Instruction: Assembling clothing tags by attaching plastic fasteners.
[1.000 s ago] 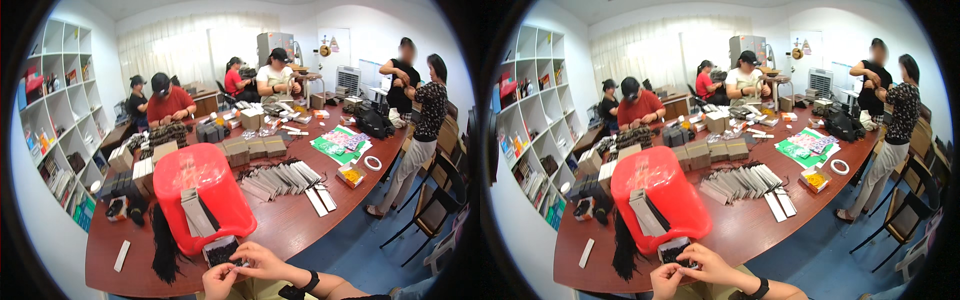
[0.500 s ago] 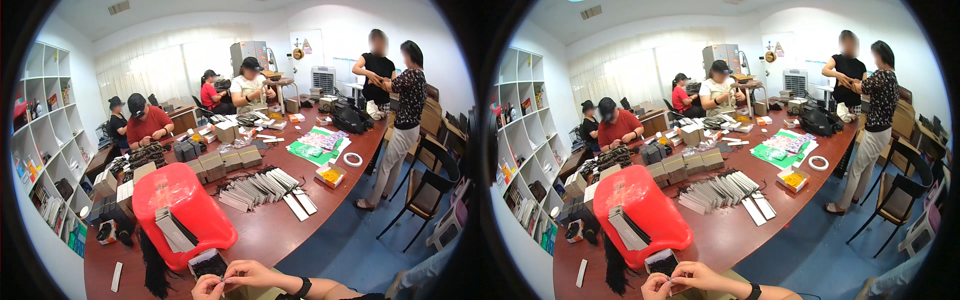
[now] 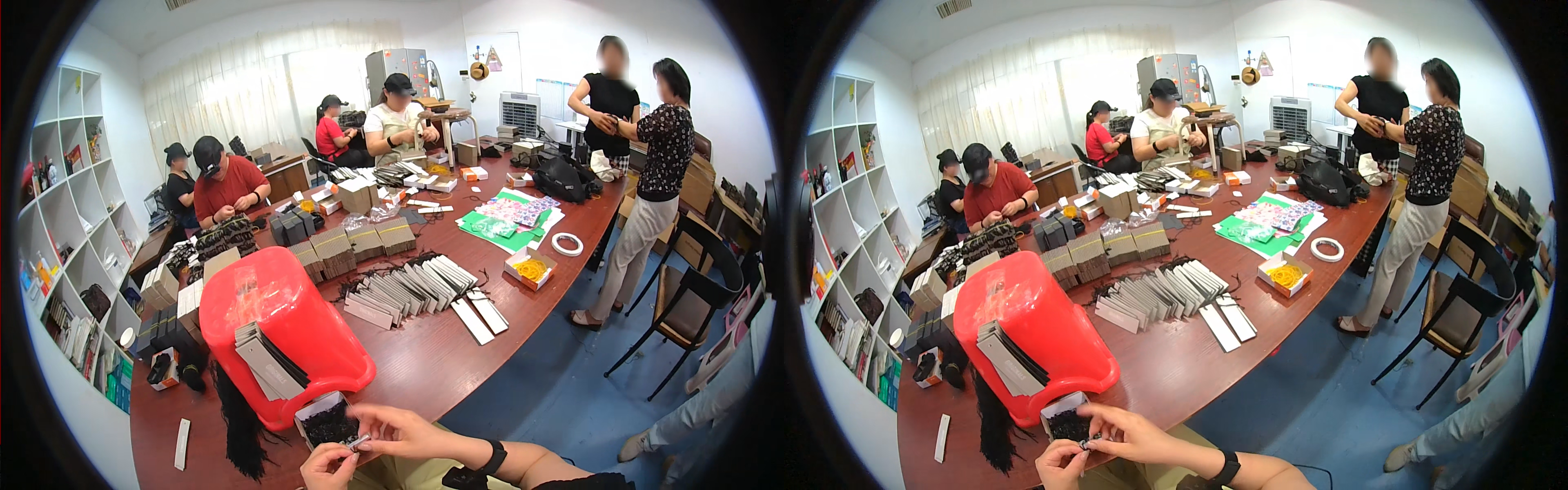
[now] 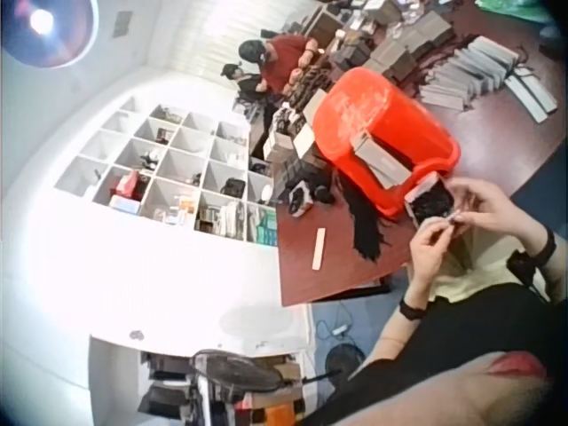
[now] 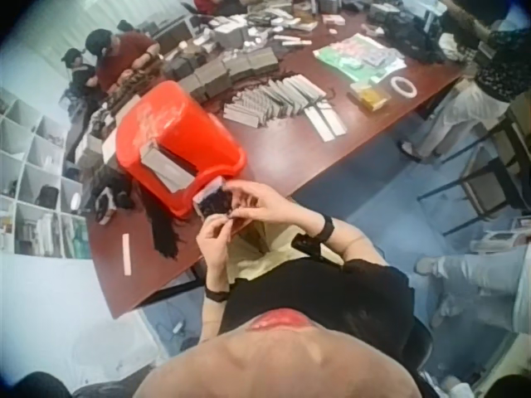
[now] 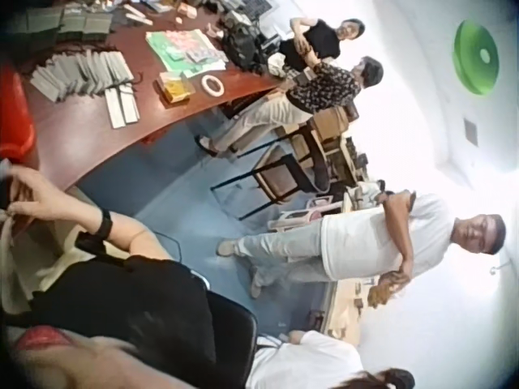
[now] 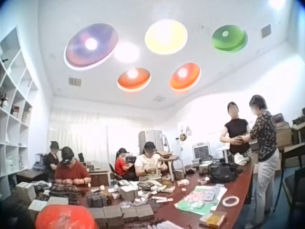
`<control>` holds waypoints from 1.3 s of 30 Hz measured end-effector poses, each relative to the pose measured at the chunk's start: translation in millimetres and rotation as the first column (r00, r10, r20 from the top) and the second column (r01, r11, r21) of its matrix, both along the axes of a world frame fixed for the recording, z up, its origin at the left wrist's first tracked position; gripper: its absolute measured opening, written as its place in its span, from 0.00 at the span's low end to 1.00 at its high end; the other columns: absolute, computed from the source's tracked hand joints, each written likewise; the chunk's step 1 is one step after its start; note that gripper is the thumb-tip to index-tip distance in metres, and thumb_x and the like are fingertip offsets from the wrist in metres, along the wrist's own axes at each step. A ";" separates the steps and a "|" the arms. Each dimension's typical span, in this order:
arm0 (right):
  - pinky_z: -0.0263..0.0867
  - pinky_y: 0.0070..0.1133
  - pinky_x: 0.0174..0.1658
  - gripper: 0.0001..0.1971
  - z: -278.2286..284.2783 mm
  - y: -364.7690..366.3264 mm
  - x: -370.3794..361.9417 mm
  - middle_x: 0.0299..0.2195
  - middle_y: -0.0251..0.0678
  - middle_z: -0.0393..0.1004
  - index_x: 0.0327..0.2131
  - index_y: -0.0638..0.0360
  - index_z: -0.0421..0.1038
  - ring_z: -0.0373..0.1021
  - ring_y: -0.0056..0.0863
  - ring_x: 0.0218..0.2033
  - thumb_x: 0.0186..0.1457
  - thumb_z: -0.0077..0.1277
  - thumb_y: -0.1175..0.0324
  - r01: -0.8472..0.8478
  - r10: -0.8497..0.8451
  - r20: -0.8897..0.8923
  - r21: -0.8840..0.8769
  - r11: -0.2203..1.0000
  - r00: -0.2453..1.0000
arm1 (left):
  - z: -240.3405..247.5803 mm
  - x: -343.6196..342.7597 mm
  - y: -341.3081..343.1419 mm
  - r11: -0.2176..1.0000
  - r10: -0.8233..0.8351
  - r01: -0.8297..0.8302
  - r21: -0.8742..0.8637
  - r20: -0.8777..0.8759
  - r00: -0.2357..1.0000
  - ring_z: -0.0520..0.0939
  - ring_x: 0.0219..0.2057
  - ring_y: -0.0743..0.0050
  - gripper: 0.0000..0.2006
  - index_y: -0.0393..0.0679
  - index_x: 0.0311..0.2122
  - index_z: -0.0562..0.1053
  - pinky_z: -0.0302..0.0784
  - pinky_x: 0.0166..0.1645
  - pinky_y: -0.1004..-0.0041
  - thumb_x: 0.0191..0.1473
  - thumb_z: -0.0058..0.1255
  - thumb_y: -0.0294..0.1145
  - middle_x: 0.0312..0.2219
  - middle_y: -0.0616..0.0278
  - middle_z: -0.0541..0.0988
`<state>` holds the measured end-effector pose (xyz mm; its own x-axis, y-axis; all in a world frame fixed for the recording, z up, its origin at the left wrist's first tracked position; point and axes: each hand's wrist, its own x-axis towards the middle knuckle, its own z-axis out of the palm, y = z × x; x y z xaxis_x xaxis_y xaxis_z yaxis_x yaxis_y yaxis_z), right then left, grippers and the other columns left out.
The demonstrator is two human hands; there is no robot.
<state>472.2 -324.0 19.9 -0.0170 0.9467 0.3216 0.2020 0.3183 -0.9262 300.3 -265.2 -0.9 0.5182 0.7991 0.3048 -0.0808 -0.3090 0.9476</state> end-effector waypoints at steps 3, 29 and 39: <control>0.61 0.14 0.25 0.27 22.5 -16.9 -13.5 0.28 0.31 0.66 0.50 0.56 0.55 0.62 0.18 0.23 0.45 0.51 0.71 0.186 -0.149 -0.136 0.321 0.929 0.979 | 3.6 -2.7 1.9 0.994 0.059 -0.061 0.092 0.021 0.998 0.70 0.25 0.83 0.02 0.33 0.25 0.70 0.65 0.28 0.85 0.42 0.50 0.17 0.26 0.65 0.70; 0.62 0.23 0.25 0.07 15.0 -6.3 -37.6 0.21 0.35 0.65 0.21 0.57 0.70 0.65 0.33 0.23 0.42 0.51 0.64 0.248 -0.435 0.359 0.463 0.851 0.826 | 14.6 -5.5 -14.7 0.888 0.189 -0.165 0.429 -0.014 0.982 0.73 0.28 0.70 0.06 0.35 0.26 0.70 0.68 0.32 0.78 0.38 0.51 0.17 0.26 0.58 0.72; 0.61 0.19 0.25 0.21 9.3 2.4 -31.1 0.27 0.37 0.62 0.45 0.59 0.59 0.63 0.30 0.22 0.45 0.49 0.67 0.211 -0.290 0.203 0.339 0.917 0.935 | 14.6 -7.5 -13.5 0.894 0.231 -0.213 0.394 0.002 0.973 0.72 0.26 0.71 0.06 0.35 0.26 0.70 0.68 0.31 0.78 0.39 0.51 0.17 0.26 0.59 0.72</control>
<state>441.1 -321.6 29.1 0.0926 0.7849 0.6127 0.5197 0.4868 -0.7021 292.8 -278.7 13.7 0.3615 0.7171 0.5959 0.0720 -0.6587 0.7489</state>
